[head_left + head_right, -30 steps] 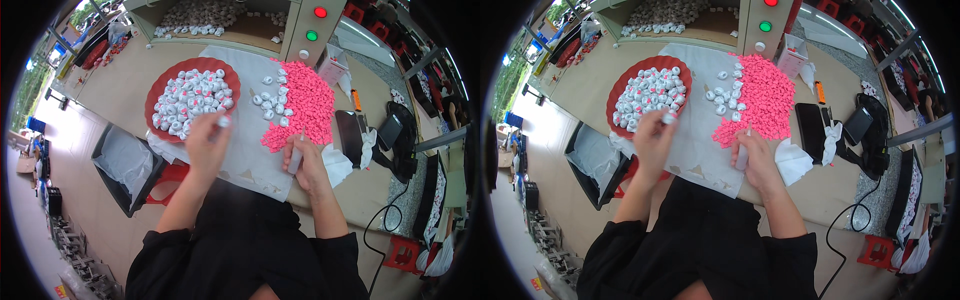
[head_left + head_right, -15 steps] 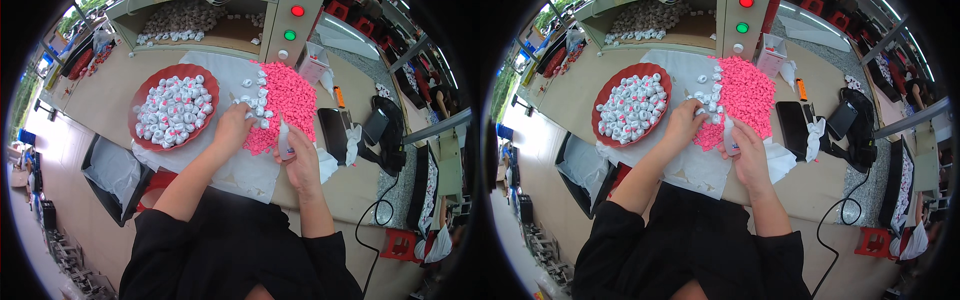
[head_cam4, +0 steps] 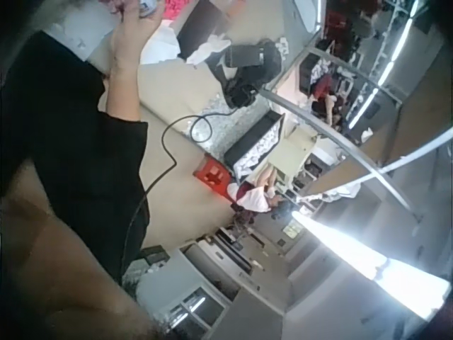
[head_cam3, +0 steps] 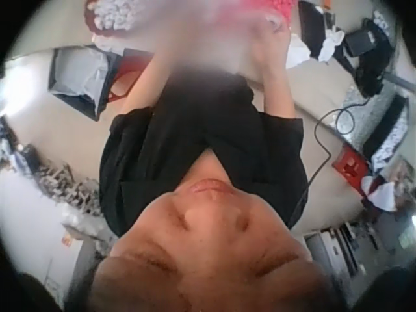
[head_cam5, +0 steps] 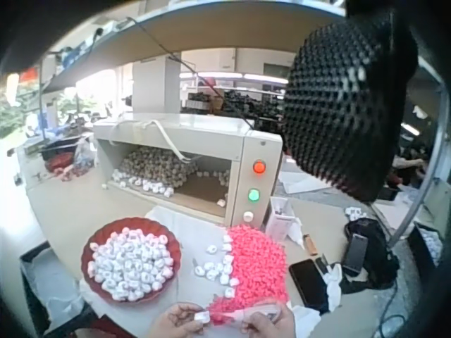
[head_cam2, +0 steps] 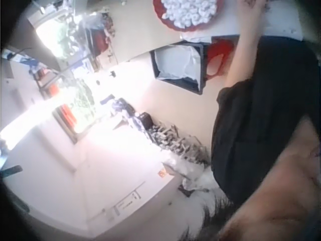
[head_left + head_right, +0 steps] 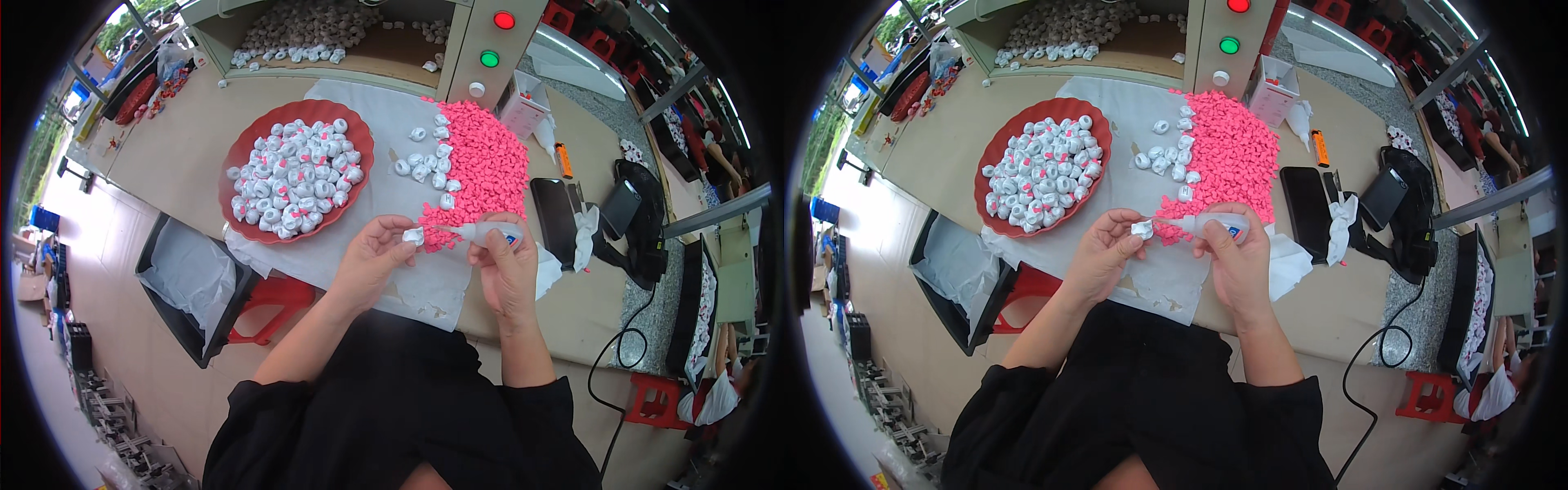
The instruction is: The person repeatedly picks up small white cylindrical objects, applies a pink substance from a small bottle, and places the finished items into a red bowl. The process is repetitive and performed one item at a time.
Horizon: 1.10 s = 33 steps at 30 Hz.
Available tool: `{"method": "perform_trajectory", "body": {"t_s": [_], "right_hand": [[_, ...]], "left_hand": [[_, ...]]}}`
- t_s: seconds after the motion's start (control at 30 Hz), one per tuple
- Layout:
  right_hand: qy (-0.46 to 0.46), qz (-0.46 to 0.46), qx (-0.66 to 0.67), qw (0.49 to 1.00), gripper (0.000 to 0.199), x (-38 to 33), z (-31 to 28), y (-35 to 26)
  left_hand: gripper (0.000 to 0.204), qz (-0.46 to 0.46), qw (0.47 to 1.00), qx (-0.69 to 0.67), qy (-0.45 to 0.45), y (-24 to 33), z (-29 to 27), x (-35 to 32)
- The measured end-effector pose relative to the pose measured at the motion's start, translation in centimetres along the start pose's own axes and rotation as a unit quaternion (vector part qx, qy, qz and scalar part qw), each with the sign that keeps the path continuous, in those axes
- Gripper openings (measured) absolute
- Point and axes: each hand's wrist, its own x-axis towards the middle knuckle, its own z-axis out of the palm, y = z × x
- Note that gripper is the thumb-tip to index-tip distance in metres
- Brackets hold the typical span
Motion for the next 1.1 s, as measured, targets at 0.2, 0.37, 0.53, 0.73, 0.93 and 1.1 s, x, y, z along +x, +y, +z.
{"method": "perform_trajectory", "body": {"t_s": [0.2,0.37,0.53,0.73,0.93,1.1], "right_hand": [[0.001,-0.065,-0.120,0.991,0.022,-0.5,-1.4,1.7],[-0.064,-0.148,-0.181,0.970,0.023,-0.9,-0.8,2.2],[-0.098,-0.197,-0.279,0.935,0.025,-1.3,-1.0,2.7],[-0.099,-0.236,-0.334,0.907,0.027,-1.1,-1.0,2.9],[-0.103,-0.230,-0.340,0.906,0.026,-1.1,-1.2,3.0],[-0.103,-0.220,-0.328,0.913,0.024,-1.3,-1.1,2.9]], "left_hand": [[0.029,0.009,1.000,0.002,-0.011,-0.6,-0.4,-0.1],[0.028,0.025,0.998,0.052,-0.004,-0.9,-0.4,-0.4],[0.028,0.026,0.998,0.048,-0.003,-0.6,-0.1,-0.5],[0.026,0.028,0.997,0.069,-0.001,-0.7,-0.2,-0.4],[0.025,0.023,0.996,0.085,-0.002,-0.9,-0.4,-0.4],[0.025,0.031,0.996,0.087,-0.006,-1.0,-0.5,-0.4]]}}
